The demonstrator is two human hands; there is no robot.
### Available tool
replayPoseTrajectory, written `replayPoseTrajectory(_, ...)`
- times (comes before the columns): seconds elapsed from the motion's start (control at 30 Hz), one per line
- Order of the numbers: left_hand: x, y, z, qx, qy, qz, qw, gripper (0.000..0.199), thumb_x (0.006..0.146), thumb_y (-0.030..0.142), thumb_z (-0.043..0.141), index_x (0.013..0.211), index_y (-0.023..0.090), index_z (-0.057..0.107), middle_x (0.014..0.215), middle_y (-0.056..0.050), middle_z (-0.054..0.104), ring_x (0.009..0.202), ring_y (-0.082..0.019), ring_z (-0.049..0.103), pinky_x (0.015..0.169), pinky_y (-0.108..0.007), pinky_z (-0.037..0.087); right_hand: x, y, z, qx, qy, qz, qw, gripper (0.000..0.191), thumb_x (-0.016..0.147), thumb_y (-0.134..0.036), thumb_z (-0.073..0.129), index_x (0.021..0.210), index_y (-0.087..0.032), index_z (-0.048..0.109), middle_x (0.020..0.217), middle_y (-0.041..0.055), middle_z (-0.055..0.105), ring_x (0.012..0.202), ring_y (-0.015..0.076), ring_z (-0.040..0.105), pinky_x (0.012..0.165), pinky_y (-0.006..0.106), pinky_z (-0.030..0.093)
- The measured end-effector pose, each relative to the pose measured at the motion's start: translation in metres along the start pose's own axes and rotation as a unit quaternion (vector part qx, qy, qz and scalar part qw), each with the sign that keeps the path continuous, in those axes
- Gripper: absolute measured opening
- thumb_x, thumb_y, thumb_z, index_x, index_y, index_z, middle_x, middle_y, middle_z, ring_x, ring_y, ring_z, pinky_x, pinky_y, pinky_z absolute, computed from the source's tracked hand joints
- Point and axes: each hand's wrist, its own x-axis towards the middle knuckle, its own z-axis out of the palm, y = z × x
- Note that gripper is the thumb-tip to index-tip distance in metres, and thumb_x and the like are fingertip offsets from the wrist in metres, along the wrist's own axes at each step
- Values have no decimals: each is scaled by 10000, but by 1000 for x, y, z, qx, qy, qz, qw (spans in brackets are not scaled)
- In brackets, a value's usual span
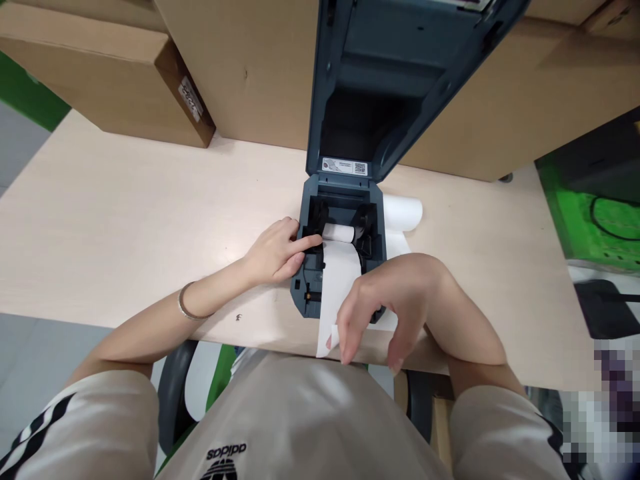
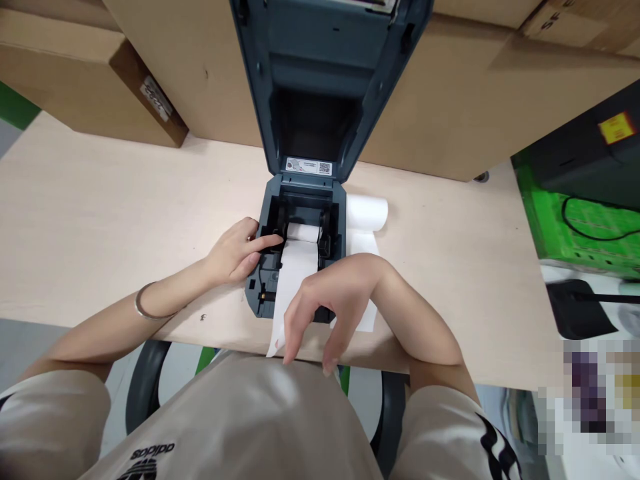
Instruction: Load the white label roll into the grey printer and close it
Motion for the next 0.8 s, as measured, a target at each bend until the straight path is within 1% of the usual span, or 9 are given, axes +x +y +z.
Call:
replayPoseTrajectory(0.13, -3, -4, 0, 19, 37, 16, 999, 564, 1092, 399, 203, 1290, 157, 672, 804, -35, 475, 746, -202, 490, 651, -329, 488, -3, -1, 7, -12, 8, -2, 1000, 502, 821, -184, 829, 1293, -103, 679, 1352, 89, 688, 1372, 145, 591, 1225, 238, 398)
replayPoseTrajectory(0.27, -6, 1, -4, 47, 150, 100, 983, 580, 1071, 524, 212, 1314, 219, 641, 898, -54, 610, 915, -219, 628, 812, -380, 582, -5, -4, 16, -41, 7, 0, 999, 536, 845, -240, 817, 1339, -105, 658, 1418, 94, 648, 1452, 158, 520, 1230, 219, 378)
replayPoseTrajectory(0.37, -4, 17, -6, 30, 112, 243, 963, 662, 1016, 707, 261, 1259, 250, 674, 1101, -57, 737, 1169, -233, 686, 994, -377, 586, -3, -7, 21, -40, 0, -7, 999, 505, 868, -233, 789, 1340, -114, 656, 1437, 95, 636, 1471, 161, 502, 1223, 211, 389)
replayPoseTrajectory(0.43, -3, 28, -4, 23, 76, 306, 949, 588, 999, 677, 427, 1273, 223, 682, 1224, -67, 760, 1249, -245, 690, 1047, -362, 578, -1, -10, 24, -35, -7, -28, 999, 479, 885, -230, 761, 1334, -99, 654, 1412, 113, 651, 1476, 167, 497, 1215, 216, 404)
replayPoseTrajectory(0.57, -1, 41, -1, 17, 78, 304, 949, 388, 1013, 453, 582, 1214, 151, 719, 1231, -83, 785, 1193, -252, 744, 1056, -378, 615, -8, -26, 29, -66, 38, -45, 996, 483, 920, -264, 723, 1353, -68, 632, 1442, 158, 620, 1421, 191, 557, 1190, 249, 447)
replayPoseTrajectory(0.63, -1, 42, -1, 8, 83, 302, 950, 356, 1018, 413, 596, 1168, 120, 733, 1193, -98, 798, 1156, -258, 763, 1024, -387, 643, -20, -37, 29, -118, 146, -15, 982, 373, 936, -254, 710, 1285, -128, 675, 1389, 121, 659, 1316, 172, 632, 1125, 247, 497)
replayPoseTrajectory(0.67, -1, 41, -2, 6, 81, 303, 949, 349, 1019, 399, 603, 1165, 111, 734, 1186, -102, 801, 1151, -259, 767, 1010, -385, 653, -27, -41, 27, -152, 232, 5, 961, 257, 940, -251, 707, 1183, -169, 712, 1281, 82, 711, 1200, 149, 681, 1037, 229, 534)
replayPoseTrajectory(0.73, 0, 41, -5, 10, 76, 304, 950, 338, 1024, 382, 602, 1172, 108, 735, 1184, -100, 805, 1151, -252, 770, 990, -372, 665, -45, -45, 21, -209, 457, 39, 864, 81, 939, -288, 716, 933, -208, 706, 970, 11, 727, 881, 98, 677, 781, 200, 532)
replayPoseTrajectory(0.8, 0, 41, -6, 20, 70, 307, 949, 317, 1031, 364, 592, 1172, 121, 740, 1185, -89, 807, 1159, -236, 768, 983, -353, 669, -60, -40, 12, -244, 613, 86, 747, 238, 911, -386, 745, 813, -198, 637, 726, -27, 578, 644, 68, 507, 597, 208, 409)
